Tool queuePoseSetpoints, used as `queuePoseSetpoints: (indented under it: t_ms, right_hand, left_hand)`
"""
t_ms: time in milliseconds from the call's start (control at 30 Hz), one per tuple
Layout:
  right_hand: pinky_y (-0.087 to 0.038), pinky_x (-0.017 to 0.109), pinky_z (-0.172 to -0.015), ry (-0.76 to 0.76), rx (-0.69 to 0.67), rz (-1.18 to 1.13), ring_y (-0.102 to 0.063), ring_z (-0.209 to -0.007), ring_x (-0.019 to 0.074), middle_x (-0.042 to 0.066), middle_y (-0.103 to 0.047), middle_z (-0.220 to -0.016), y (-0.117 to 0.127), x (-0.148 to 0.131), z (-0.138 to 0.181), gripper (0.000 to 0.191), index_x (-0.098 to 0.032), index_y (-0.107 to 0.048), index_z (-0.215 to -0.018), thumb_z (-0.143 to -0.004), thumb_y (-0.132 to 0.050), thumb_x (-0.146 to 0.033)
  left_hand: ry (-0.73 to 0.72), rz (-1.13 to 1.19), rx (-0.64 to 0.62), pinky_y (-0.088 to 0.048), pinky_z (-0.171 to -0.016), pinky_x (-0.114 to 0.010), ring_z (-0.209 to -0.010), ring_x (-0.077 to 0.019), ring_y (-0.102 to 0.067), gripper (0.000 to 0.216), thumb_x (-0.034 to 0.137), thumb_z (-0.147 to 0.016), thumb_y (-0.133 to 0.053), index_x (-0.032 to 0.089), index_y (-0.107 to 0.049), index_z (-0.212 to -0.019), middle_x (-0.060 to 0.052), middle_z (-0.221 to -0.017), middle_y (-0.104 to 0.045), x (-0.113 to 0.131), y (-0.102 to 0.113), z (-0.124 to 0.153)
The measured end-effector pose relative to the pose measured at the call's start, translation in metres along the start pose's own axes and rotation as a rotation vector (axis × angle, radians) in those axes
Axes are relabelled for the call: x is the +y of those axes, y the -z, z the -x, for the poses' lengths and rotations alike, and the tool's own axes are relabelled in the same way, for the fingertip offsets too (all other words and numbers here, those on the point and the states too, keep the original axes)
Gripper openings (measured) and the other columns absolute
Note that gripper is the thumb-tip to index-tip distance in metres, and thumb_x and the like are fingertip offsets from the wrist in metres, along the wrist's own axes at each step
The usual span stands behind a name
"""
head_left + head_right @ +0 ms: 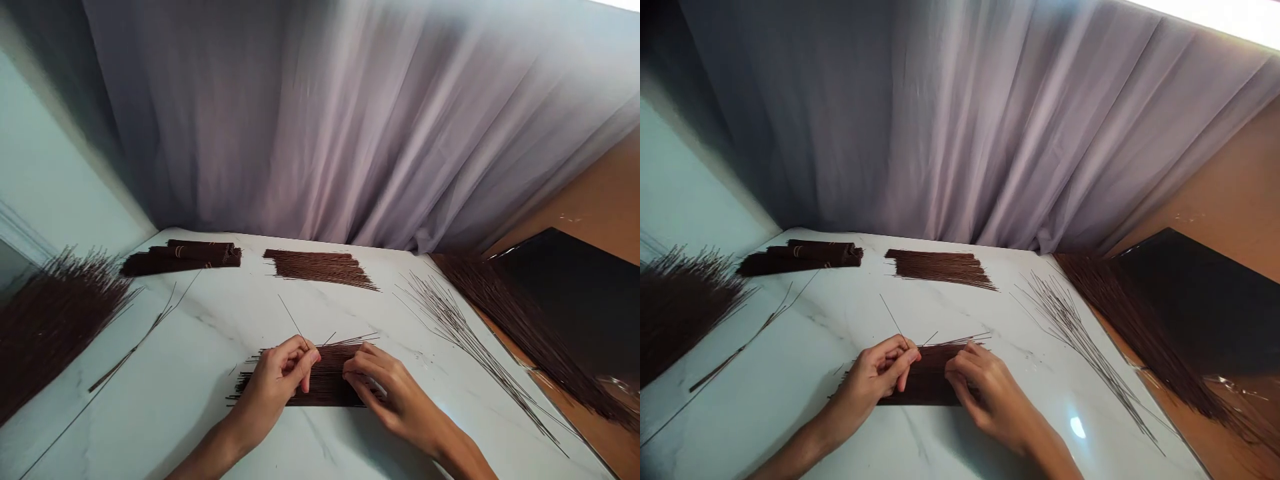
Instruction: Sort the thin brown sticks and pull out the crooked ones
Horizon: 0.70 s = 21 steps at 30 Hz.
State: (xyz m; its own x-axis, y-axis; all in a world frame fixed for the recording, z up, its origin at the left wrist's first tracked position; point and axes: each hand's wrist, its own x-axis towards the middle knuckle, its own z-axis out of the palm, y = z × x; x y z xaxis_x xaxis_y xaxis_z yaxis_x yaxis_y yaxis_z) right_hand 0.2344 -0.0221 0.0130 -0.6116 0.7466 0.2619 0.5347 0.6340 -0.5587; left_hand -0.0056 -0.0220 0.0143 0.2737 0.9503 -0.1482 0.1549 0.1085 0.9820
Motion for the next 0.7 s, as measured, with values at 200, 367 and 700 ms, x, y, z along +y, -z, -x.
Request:
queuePoseSetpoints:
  t_ms: [200,367,700]
  right_hand:
    - [-0.039,0.035,-0.069,0.064,0.250,0.180,-0.052,-0.077,0.0200,0.004,-0.063,-0.079,0.024,-0.011,-0.021,0.016,-0.022,-0.060,-0.099,-0.101,-0.047,-0.014]
    - [-0.043,0.035,-0.077,-0.081,0.090,0.060,-0.057,-0.079,0.0184,0.002,-0.070,-0.082,0.008,0.003,-0.038,0.020,-0.022,-0.067,-0.090,-0.103,-0.052,-0.025]
    - [-0.054,0.037,-0.087,-0.101,-0.164,-0.185,-0.063,-0.085,0.0172,-0.001,-0.069,-0.085,0.016,-0.006,-0.001,0.016,-0.026,-0.065,-0.094,-0.103,-0.053,-0.026]
  left_hand:
    - [-0.099,-0.219,-0.167,-0.035,-0.065,-0.025,-0.066,-0.0135,-0.048,0.033,0.038,-0.103,-0.048,0.021,-0.059,-0.076,0.003,-0.068,-0.058,0.016,0.000,0.008]
    - [-0.157,-0.222,-0.212,-0.038,-0.067,-0.025,-0.074,-0.0151,-0.056,0.034,0.040,-0.103,-0.049,0.021,-0.058,-0.075,0.000,-0.079,-0.063,0.021,0.001,0.014]
    - [-0.111,-0.069,-0.119,-0.034,-0.066,-0.027,-0.067,-0.0139,-0.044,0.031,0.043,-0.103,-0.050,0.021,-0.058,-0.082,0.004,-0.067,-0.057,0.015,0.008,0.005]
